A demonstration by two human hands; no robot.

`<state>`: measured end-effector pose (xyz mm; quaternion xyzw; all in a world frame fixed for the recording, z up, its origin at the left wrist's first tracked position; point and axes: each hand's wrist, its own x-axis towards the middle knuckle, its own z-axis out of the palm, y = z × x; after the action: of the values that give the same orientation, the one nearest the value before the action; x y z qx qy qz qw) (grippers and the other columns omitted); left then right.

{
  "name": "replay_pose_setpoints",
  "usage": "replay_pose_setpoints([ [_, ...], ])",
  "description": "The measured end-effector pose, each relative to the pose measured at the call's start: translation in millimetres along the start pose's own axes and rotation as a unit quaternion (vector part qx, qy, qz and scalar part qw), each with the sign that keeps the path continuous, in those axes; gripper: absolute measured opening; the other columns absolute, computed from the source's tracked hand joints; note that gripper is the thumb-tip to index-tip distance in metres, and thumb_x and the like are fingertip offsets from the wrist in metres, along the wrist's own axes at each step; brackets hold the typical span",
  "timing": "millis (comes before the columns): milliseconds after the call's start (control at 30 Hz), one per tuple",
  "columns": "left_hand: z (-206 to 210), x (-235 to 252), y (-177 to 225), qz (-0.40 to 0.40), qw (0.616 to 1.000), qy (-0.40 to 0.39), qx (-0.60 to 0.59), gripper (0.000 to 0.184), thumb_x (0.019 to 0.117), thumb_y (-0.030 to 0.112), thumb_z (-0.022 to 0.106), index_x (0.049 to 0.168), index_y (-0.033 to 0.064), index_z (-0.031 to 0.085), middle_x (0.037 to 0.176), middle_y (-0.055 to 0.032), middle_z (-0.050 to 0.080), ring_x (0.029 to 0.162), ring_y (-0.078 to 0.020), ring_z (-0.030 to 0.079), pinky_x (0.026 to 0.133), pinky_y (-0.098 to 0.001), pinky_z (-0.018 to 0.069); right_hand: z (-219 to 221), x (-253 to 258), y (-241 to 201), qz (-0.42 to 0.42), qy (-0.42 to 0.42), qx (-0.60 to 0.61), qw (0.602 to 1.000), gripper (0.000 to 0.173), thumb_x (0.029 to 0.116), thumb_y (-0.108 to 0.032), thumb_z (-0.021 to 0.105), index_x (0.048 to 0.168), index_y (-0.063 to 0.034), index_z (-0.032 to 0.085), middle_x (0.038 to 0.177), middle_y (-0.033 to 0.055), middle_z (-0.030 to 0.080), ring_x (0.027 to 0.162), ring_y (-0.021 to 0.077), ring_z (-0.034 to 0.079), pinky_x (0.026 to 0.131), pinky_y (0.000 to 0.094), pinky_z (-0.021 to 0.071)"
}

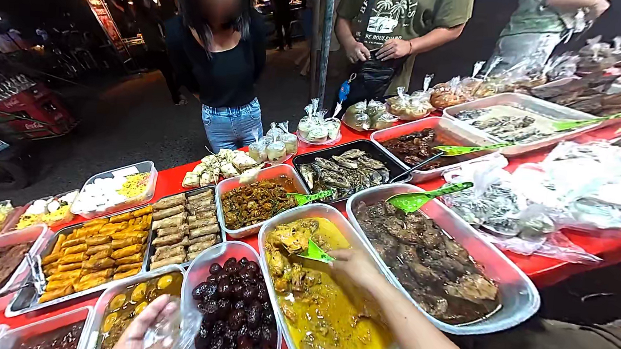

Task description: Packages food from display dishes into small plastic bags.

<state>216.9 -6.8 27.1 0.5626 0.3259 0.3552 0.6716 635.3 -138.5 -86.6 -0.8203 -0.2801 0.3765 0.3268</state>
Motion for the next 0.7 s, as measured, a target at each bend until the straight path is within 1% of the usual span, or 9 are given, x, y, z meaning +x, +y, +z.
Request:
replay_pose_setpoints([
  [67, 22, 24, -3, -0.023, 0.999, -0.027, 0.014, 0.048, 0.0897, -0.011, 0.047, 0.136, 0.0000, 0.053, 0.121, -0.0047, 0.071, 0.073, -0.0055, 0.065, 0.059, -0.0230, 0.0538, -13, -12, -3, -0.007, 0.020, 0.006, 1.000, 0.031, 0.0985, -0.016, 0.068, 0.129, -0.0094, 0.071, 0.129, 0.0132, 0.069, 0.121, 0.0259, 0.064, 0.106, 0.0489, 0.0491],
  [100, 34, 38, -7, -0.039, 0.998, -0.042, 0.008, 0.047, 0.0904, -0.010, 0.043, 0.135, -0.0017, 0.054, 0.120, -0.0078, 0.071, 0.069, -0.0080, 0.064, 0.057, -0.0250, 0.0540, -21, -20, -7, -0.007, 0.026, 0.005, 1.000, 0.031, 0.0990, -0.016, 0.068, 0.129, -0.0104, 0.071, 0.127, 0.0124, 0.070, 0.119, 0.0255, 0.065, 0.104, 0.0489, 0.0500],
  [200, 66, 82, -23, -0.095, 0.991, -0.088, -0.022, 0.046, 0.0969, -0.003, 0.039, 0.141, -0.0027, 0.050, 0.129, -0.0146, 0.066, 0.085, -0.0202, 0.072, 0.071, -0.0359, 0.0619, -47, -47, -24, -0.020, 0.035, 0.001, 0.999, 0.029, 0.0985, -0.016, 0.070, 0.127, -0.0114, 0.073, 0.122, 0.0105, 0.072, 0.113, 0.0233, 0.067, 0.100, 0.0488, 0.0516],
  [333, 117, 116, -41, -0.139, 0.979, -0.134, -0.064, 0.048, 0.1058, 0.011, 0.034, 0.154, 0.0038, 0.038, 0.133, -0.0175, 0.062, 0.085, -0.0233, 0.072, 0.071, -0.0361, 0.0615, -81, -82, -54, -0.051, 0.030, -0.097, 0.994, 0.028, 0.0997, -0.025, 0.069, 0.126, -0.0196, 0.075, 0.119, 0.0043, 0.074, 0.112, 0.0197, 0.068, 0.100, 0.0500, 0.0514],
  [467, 169, 118, -48, -0.130, 0.964, -0.227, -0.055, 0.058, 0.1031, 0.015, 0.039, 0.159, 0.0046, 0.028, 0.128, -0.0179, 0.063, 0.082, -0.0212, 0.072, 0.074, -0.0350, 0.0618, -87, -115, -103, -0.047, 0.011, -0.288, 0.957, 0.029, 0.1023, -0.031, 0.061, 0.129, -0.0264, 0.073, 0.126, 0.0061, 0.071, 0.120, 0.0285, 0.064, 0.101, 0.0594, 0.0485],
  [533, 187, 118, -49, -0.122, 0.956, -0.261, -0.050, 0.066, 0.1004, 0.013, 0.043, 0.162, 0.0049, 0.019, 0.134, -0.0186, 0.059, 0.084, -0.0202, 0.072, 0.079, -0.0348, 0.0624, -76, -129, -122, -0.064, 0.046, -0.380, 0.921, 0.025, 0.1016, -0.025, 0.059, 0.121, -0.0216, 0.075, 0.120, 0.0091, 0.071, 0.109, 0.0329, 0.068, 0.089, 0.0603, 0.0534],
  [600, 197, 119, -53, -0.107, 0.960, -0.249, -0.072, 0.070, 0.0976, 0.011, 0.045, 0.162, 0.0042, 0.018, 0.127, -0.0221, 0.063, 0.082, -0.0239, 0.073, 0.077, -0.0374, 0.0629, -64, -142, -137, -0.089, 0.072, -0.460, 0.880, 0.023, 0.1010, -0.011, 0.054, 0.113, -0.0118, 0.073, 0.115, 0.0130, 0.069, 0.099, 0.0347, 0.069, 0.078, 0.0558, 0.0570],
  [633, 199, 120, -56, -0.096, 0.962, -0.240, -0.089, 0.071, 0.0968, 0.011, 0.044, 0.162, 0.0049, 0.016, 0.129, -0.0225, 0.062, 0.082, -0.0246, 0.073, 0.075, -0.0375, 0.0629, -59, -147, -143, -0.100, 0.076, -0.491, 0.862, 0.024, 0.0997, -0.005, 0.052, 0.113, -0.0084, 0.072, 0.115, 0.0143, 0.068, 0.097, 0.0344, 0.069, 0.075, 0.0525, 0.0577],
  [700, 201, 121, -62, -0.071, 0.968, -0.211, -0.120, 0.073, 0.0960, 0.009, 0.041, 0.163, 0.0084, 0.012, 0.145, -0.0207, 0.053, 0.083, -0.0231, 0.073, 0.072, -0.0354, 0.0622, -53, -155, -151, -0.113, 0.082, -0.529, 0.837, 0.028, 0.0987, 0.001, 0.050, 0.117, -0.0054, 0.070, 0.115, 0.0148, 0.066, 0.096, 0.0330, 0.068, 0.074, 0.0474, 0.0573],
])
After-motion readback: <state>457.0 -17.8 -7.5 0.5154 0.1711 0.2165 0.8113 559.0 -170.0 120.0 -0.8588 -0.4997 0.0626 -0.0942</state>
